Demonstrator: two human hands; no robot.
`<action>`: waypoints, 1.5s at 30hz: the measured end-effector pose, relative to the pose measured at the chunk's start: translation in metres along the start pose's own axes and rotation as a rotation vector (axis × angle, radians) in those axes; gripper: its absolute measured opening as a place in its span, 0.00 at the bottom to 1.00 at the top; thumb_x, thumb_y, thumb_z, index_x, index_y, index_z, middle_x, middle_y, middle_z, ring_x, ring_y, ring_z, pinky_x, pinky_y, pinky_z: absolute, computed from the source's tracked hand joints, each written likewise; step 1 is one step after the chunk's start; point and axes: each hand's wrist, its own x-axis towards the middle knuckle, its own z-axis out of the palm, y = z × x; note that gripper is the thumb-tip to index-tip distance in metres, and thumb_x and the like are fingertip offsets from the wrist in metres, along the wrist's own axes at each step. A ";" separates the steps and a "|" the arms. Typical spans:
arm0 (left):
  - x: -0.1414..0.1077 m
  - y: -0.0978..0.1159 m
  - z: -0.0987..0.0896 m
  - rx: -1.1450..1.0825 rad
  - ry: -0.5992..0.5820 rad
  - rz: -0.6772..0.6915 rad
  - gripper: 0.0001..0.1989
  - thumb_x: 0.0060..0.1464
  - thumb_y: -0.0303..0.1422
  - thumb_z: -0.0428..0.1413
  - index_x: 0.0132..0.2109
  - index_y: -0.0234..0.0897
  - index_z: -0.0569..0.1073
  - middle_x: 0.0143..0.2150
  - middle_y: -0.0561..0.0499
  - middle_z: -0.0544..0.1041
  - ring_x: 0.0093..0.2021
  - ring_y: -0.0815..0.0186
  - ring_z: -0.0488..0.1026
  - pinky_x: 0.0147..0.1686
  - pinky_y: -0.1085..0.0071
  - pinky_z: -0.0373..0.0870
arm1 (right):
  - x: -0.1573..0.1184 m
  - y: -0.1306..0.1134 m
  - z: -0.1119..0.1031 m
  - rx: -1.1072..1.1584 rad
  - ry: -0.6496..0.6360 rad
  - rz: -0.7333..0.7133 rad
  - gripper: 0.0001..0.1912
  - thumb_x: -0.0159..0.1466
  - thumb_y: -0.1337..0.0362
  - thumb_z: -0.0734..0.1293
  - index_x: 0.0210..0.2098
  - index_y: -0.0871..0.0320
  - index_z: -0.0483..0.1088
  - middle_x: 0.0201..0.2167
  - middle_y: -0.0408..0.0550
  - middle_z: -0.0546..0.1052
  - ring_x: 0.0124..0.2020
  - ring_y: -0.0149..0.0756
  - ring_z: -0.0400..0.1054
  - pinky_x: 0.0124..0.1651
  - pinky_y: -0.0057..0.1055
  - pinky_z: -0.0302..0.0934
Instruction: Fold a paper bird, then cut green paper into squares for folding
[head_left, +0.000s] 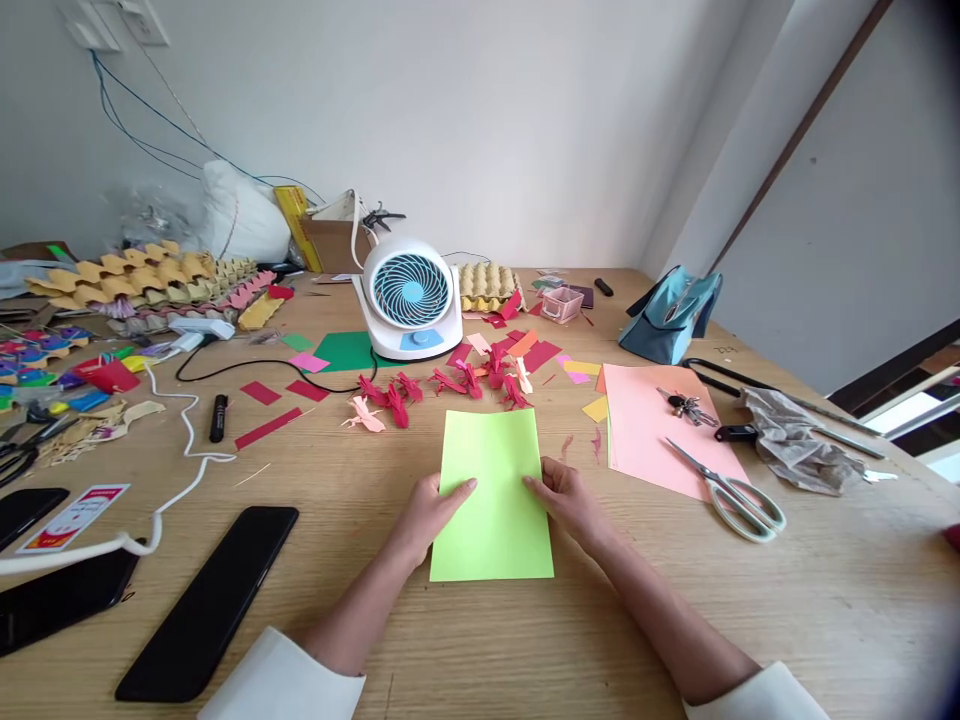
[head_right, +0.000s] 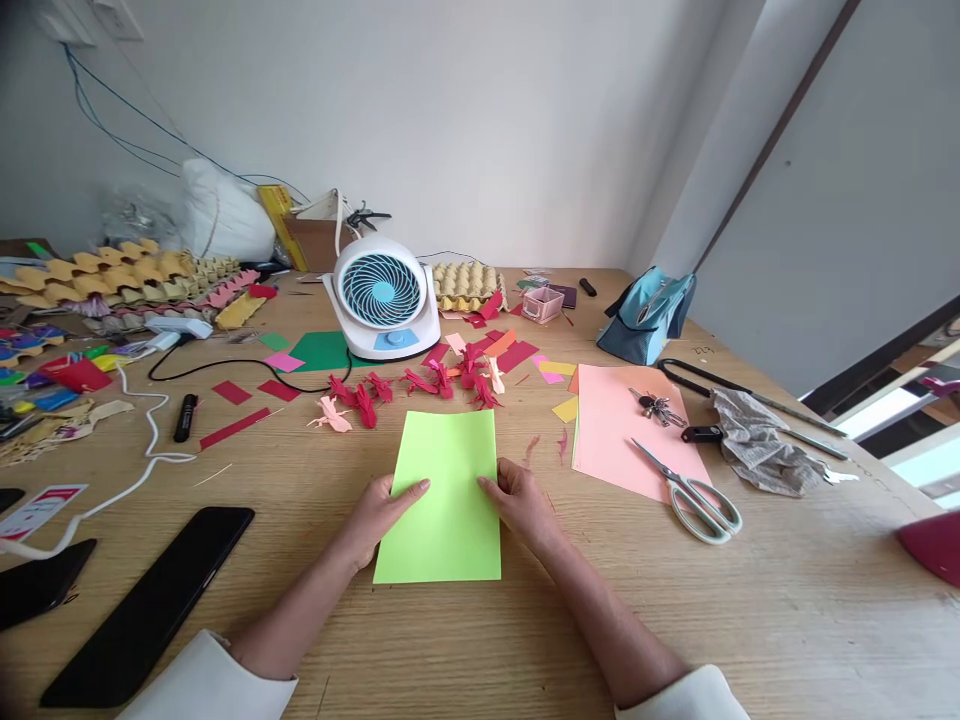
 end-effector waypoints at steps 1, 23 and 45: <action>-0.002 0.002 0.001 -0.059 -0.036 -0.029 0.26 0.41 0.49 0.68 0.41 0.31 0.79 0.38 0.41 0.83 0.35 0.55 0.80 0.34 0.64 0.75 | 0.000 0.001 0.000 0.013 0.004 -0.002 0.20 0.53 0.45 0.74 0.33 0.55 0.74 0.24 0.45 0.76 0.29 0.42 0.71 0.31 0.37 0.67; -0.003 0.000 0.002 -0.186 -0.130 -0.073 0.27 0.42 0.45 0.69 0.45 0.30 0.78 0.39 0.40 0.83 0.38 0.52 0.81 0.40 0.60 0.77 | -0.011 -0.012 0.011 0.020 -0.078 0.109 0.25 0.52 0.42 0.73 0.32 0.60 0.77 0.31 0.53 0.81 0.33 0.46 0.76 0.37 0.41 0.72; -0.001 0.005 -0.008 -0.541 -0.205 -0.224 0.24 0.47 0.34 0.67 0.52 0.33 0.75 0.50 0.40 0.80 0.52 0.50 0.76 0.53 0.58 0.74 | -0.012 -0.013 0.013 0.004 -0.023 0.068 0.28 0.54 0.39 0.70 0.33 0.61 0.74 0.29 0.49 0.79 0.27 0.36 0.72 0.28 0.30 0.66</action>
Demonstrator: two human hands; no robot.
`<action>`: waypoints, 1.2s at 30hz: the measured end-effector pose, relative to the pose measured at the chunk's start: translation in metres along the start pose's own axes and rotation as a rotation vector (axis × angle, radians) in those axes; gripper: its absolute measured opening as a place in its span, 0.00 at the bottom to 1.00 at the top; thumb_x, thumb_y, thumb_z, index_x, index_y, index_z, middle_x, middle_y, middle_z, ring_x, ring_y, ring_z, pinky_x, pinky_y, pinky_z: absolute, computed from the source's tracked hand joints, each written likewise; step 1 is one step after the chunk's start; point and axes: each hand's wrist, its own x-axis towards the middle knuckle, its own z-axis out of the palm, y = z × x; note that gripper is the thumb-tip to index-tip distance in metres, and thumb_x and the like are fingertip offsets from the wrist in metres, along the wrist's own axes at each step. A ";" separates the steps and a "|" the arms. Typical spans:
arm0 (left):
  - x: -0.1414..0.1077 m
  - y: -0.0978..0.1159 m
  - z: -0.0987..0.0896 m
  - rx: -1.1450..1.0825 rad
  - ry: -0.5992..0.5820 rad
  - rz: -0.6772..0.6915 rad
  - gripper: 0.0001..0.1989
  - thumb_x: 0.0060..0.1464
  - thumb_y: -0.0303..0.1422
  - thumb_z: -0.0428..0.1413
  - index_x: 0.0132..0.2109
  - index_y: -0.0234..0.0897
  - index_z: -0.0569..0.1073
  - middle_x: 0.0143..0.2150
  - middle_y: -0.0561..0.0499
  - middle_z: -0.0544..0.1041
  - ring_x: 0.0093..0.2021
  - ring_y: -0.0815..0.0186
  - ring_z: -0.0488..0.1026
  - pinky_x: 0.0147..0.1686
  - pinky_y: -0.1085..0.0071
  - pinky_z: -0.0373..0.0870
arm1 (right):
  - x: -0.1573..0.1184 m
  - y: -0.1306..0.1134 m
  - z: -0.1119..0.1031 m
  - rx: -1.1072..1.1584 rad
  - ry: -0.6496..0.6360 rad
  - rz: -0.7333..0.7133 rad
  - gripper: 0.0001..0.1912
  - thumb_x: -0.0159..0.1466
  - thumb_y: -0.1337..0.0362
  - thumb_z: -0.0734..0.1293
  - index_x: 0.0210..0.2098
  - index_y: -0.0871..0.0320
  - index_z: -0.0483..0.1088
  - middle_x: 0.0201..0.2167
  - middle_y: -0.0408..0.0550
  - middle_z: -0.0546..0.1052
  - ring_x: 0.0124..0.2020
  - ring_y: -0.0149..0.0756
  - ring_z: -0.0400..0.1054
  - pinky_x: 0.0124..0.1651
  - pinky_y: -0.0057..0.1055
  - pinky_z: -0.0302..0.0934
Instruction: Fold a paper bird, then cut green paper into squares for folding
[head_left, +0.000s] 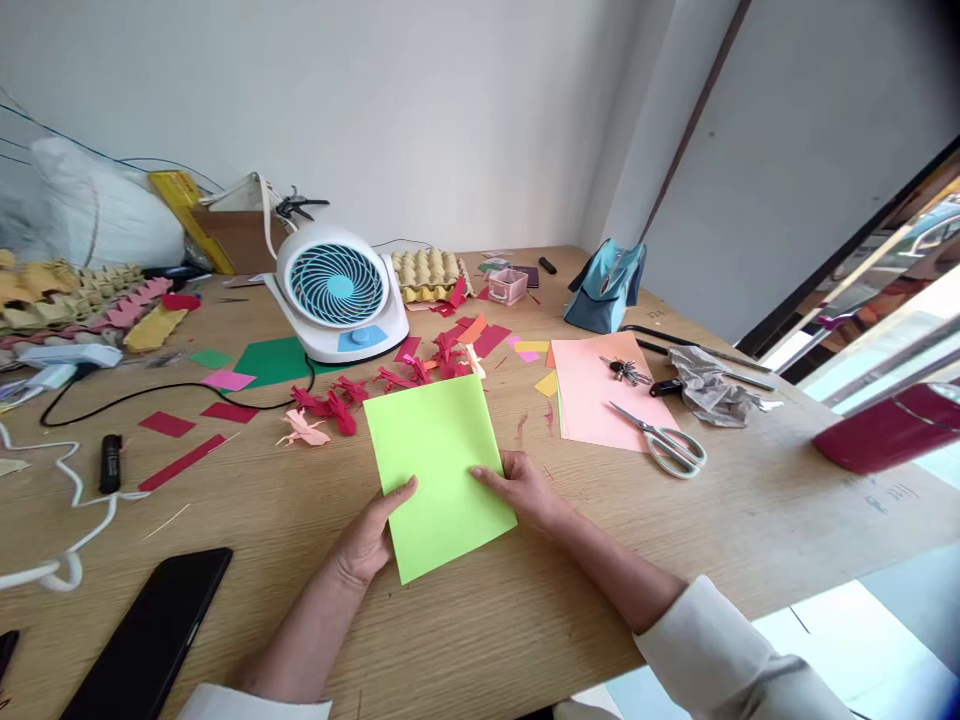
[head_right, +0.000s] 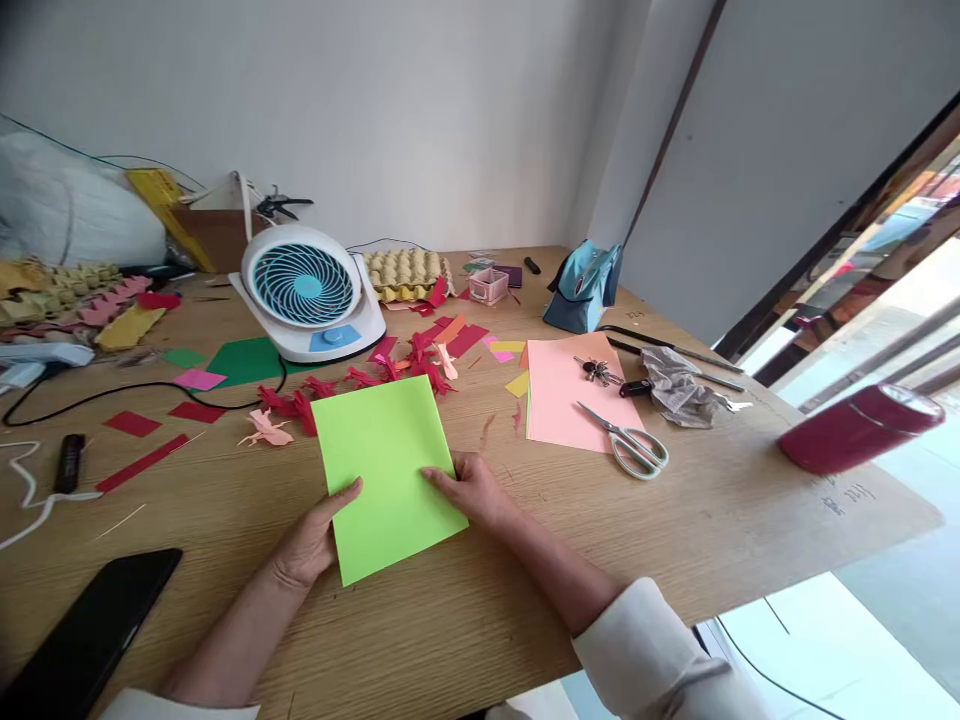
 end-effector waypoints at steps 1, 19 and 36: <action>0.000 0.000 0.000 0.003 -0.009 0.005 0.24 0.47 0.35 0.66 0.52 0.32 0.75 0.50 0.40 0.80 0.53 0.49 0.76 0.54 0.58 0.73 | 0.001 0.002 0.000 -0.012 0.024 -0.004 0.28 0.54 0.39 0.69 0.33 0.61 0.73 0.28 0.49 0.79 0.26 0.36 0.72 0.27 0.30 0.65; 0.005 -0.006 0.002 0.195 0.037 0.096 0.32 0.41 0.39 0.70 0.54 0.32 0.75 0.53 0.40 0.78 0.56 0.48 0.74 0.52 0.59 0.75 | -0.007 -0.012 -0.053 -0.490 0.247 -0.353 0.16 0.68 0.53 0.60 0.44 0.57 0.72 0.35 0.48 0.78 0.34 0.36 0.72 0.36 0.31 0.65; 0.007 -0.005 0.002 0.200 0.067 0.063 0.31 0.37 0.39 0.72 0.50 0.33 0.77 0.50 0.41 0.80 0.50 0.51 0.78 0.46 0.63 0.76 | -0.095 0.001 -0.234 -1.520 0.702 0.189 0.20 0.66 0.52 0.61 0.46 0.59 0.74 0.42 0.59 0.75 0.43 0.49 0.71 0.44 0.39 0.62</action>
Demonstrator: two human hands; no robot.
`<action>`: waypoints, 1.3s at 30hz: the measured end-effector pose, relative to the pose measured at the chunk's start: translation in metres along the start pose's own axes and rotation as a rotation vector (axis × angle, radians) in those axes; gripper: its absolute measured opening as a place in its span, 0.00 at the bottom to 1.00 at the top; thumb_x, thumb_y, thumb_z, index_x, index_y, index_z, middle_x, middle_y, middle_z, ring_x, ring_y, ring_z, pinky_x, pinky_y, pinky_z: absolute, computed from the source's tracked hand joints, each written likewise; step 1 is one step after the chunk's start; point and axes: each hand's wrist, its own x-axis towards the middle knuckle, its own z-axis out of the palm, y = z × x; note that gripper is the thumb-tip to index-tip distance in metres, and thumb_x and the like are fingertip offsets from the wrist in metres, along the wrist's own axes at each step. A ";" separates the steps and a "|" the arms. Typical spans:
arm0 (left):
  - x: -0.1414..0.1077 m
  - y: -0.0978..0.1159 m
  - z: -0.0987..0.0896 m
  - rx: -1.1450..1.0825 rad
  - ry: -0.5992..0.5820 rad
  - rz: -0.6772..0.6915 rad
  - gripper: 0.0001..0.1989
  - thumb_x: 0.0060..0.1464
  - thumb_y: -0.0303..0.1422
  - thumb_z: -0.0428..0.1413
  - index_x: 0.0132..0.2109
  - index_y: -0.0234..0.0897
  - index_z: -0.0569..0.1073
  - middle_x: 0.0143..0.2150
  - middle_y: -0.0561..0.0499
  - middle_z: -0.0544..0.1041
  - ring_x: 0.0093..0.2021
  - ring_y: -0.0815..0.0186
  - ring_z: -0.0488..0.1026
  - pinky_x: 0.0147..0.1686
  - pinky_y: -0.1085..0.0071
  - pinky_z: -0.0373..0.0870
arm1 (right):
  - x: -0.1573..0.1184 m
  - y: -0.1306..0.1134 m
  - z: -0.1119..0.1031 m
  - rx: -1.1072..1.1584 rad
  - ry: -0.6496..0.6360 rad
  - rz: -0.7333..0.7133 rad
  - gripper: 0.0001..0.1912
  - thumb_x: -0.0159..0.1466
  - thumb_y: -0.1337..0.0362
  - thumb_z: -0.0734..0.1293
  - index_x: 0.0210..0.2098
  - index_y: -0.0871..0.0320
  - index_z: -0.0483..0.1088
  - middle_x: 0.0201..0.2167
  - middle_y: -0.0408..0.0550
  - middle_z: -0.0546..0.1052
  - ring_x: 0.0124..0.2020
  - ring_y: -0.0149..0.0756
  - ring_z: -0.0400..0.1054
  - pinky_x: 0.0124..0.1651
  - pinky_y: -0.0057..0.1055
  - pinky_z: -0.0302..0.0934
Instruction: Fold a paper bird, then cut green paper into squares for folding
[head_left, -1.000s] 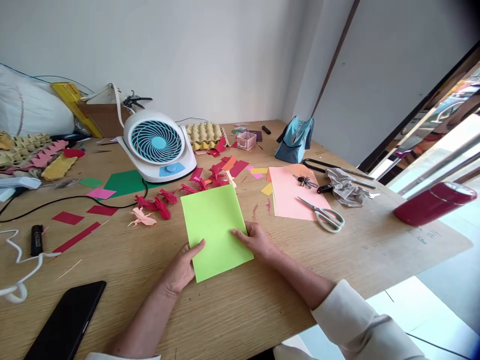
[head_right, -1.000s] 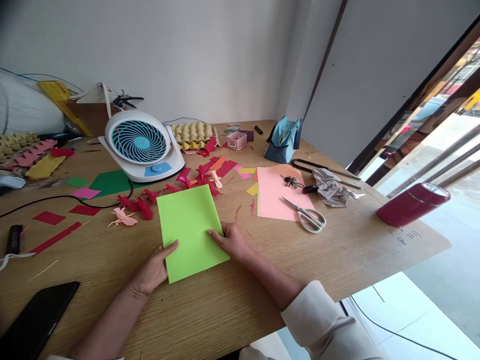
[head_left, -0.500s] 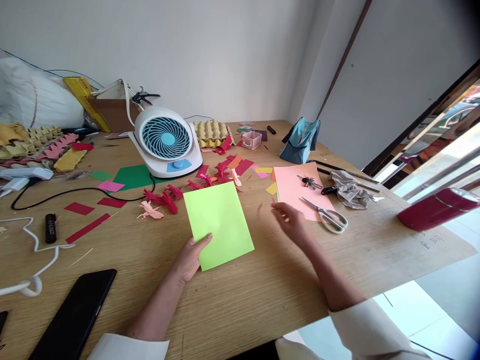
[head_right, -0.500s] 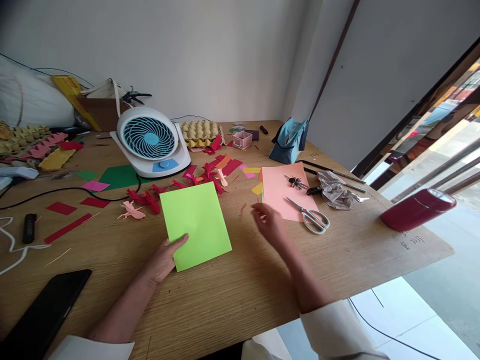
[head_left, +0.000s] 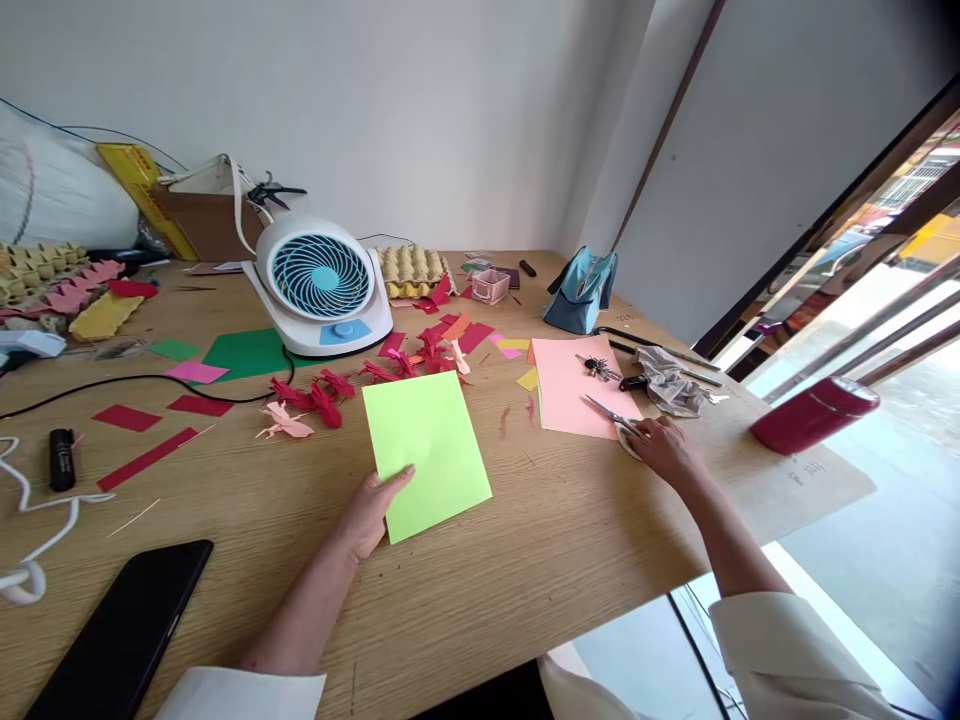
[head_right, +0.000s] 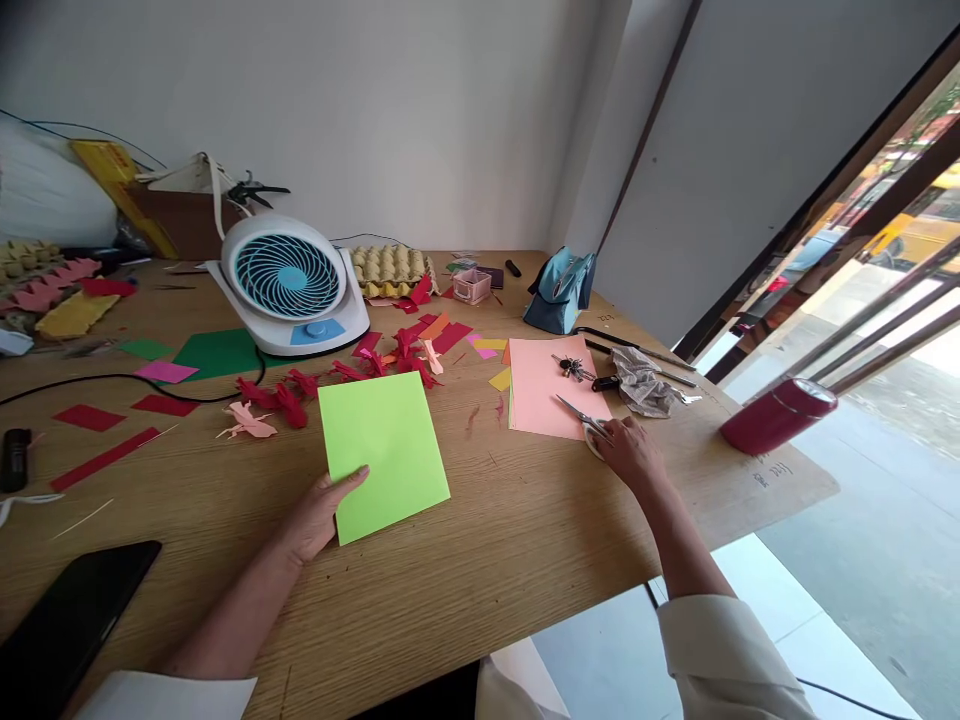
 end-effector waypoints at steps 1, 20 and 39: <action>0.000 0.000 0.000 -0.005 0.005 0.000 0.31 0.37 0.38 0.72 0.50 0.33 0.77 0.50 0.41 0.80 0.50 0.51 0.78 0.46 0.63 0.76 | 0.000 -0.001 0.000 -0.006 -0.004 -0.010 0.19 0.66 0.53 0.60 0.44 0.60 0.74 0.42 0.60 0.75 0.43 0.48 0.71 0.44 0.39 0.62; -0.002 -0.006 0.001 -0.206 -0.062 -0.072 0.20 0.44 0.31 0.68 0.46 0.32 0.78 0.48 0.39 0.81 0.51 0.50 0.77 0.53 0.57 0.73 | -0.009 -0.196 -0.025 1.252 -0.560 -0.107 0.26 0.49 0.41 0.74 0.28 0.59 0.71 0.27 0.50 0.76 0.27 0.36 0.68 0.27 0.31 0.60; -0.005 -0.002 0.002 -0.227 -0.026 -0.165 0.17 0.52 0.37 0.64 0.45 0.31 0.77 0.45 0.38 0.82 0.47 0.50 0.79 0.47 0.58 0.77 | -0.036 -0.232 0.018 1.244 -0.474 -0.202 0.13 0.53 0.59 0.72 0.29 0.56 0.63 0.21 0.37 0.60 0.23 0.29 0.53 0.26 0.27 0.48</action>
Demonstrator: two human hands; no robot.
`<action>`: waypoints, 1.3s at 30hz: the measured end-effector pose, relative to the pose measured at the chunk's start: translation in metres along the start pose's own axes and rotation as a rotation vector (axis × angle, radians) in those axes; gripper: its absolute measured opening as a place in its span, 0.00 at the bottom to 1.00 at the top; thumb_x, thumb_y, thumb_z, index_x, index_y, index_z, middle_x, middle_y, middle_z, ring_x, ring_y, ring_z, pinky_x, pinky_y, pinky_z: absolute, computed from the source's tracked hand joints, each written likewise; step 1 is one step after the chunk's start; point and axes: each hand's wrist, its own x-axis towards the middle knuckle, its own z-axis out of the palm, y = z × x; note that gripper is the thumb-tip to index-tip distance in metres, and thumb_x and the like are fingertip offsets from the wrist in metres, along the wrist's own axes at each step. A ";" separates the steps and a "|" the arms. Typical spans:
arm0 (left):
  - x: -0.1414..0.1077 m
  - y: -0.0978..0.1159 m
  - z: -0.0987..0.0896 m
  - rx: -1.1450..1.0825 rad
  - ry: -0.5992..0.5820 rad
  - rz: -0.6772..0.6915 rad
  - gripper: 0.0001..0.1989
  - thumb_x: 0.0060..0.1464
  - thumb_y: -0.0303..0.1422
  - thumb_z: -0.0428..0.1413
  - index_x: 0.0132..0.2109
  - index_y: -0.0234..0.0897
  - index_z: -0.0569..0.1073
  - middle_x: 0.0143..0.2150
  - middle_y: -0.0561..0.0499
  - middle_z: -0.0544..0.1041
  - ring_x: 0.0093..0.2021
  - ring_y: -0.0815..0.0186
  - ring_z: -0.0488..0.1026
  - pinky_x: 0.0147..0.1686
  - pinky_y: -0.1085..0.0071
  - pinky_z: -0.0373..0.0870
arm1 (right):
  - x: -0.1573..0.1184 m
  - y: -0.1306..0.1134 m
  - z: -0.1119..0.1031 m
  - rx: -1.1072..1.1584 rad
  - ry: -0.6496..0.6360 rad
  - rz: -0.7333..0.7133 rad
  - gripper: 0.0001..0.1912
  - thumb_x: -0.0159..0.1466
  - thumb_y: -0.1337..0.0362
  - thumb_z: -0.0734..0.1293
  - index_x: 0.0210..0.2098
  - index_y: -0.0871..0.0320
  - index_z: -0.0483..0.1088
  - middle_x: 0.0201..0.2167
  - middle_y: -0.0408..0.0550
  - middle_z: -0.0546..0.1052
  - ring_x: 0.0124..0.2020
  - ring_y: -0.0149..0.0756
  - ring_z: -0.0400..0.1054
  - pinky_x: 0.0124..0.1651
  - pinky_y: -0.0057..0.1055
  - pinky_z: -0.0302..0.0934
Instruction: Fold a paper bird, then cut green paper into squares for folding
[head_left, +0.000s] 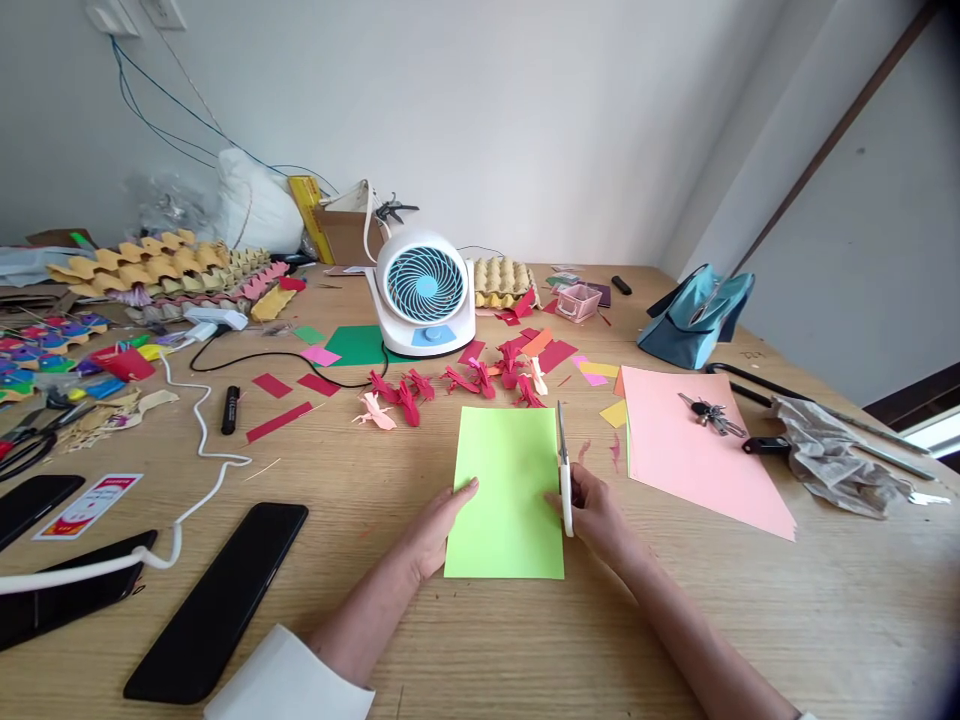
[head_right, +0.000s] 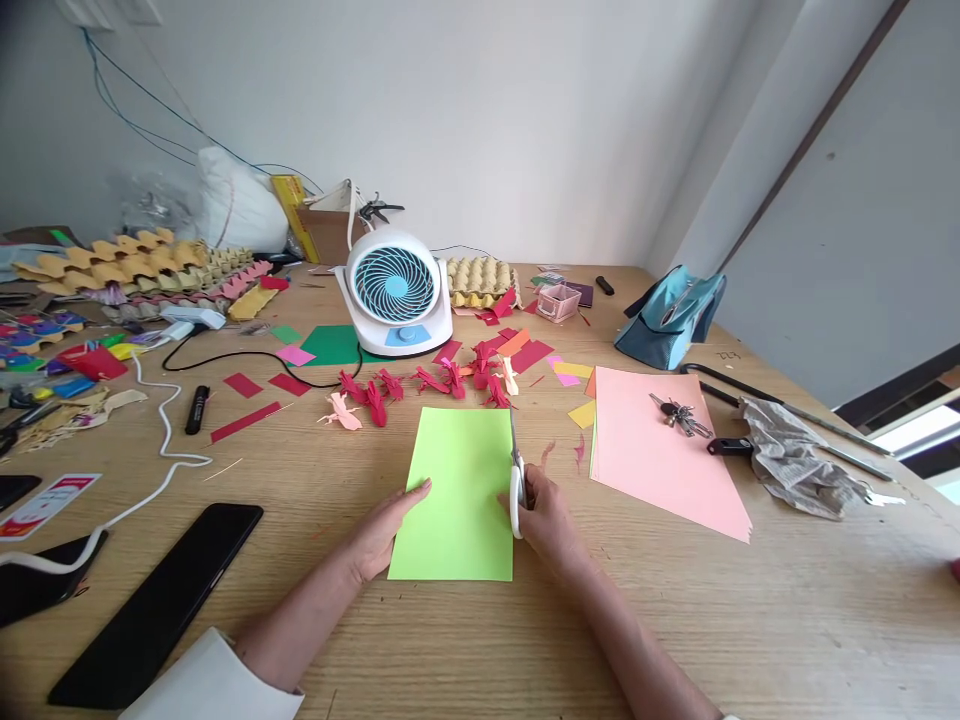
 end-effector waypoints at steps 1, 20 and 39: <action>0.000 0.001 -0.001 -0.002 -0.016 -0.014 0.17 0.52 0.37 0.64 0.45 0.31 0.77 0.44 0.38 0.82 0.48 0.50 0.79 0.48 0.58 0.76 | -0.001 -0.001 0.000 0.006 -0.007 -0.004 0.13 0.53 0.59 0.72 0.29 0.56 0.63 0.21 0.37 0.61 0.23 0.29 0.54 0.26 0.27 0.48; 0.002 0.005 -0.014 0.089 -0.124 -0.016 0.19 0.46 0.33 0.67 0.45 0.28 0.78 0.47 0.35 0.81 0.52 0.48 0.77 0.54 0.57 0.72 | -0.006 0.001 -0.001 -0.007 -0.038 -0.063 0.12 0.56 0.57 0.70 0.31 0.56 0.64 0.24 0.39 0.66 0.26 0.32 0.59 0.28 0.29 0.55; 0.001 0.004 -0.010 0.025 -0.176 -0.025 0.21 0.46 0.32 0.67 0.48 0.29 0.77 0.51 0.38 0.79 0.57 0.48 0.73 0.57 0.57 0.70 | -0.006 0.000 -0.002 0.008 -0.009 -0.091 0.12 0.56 0.58 0.70 0.33 0.56 0.65 0.24 0.39 0.64 0.26 0.32 0.58 0.28 0.29 0.55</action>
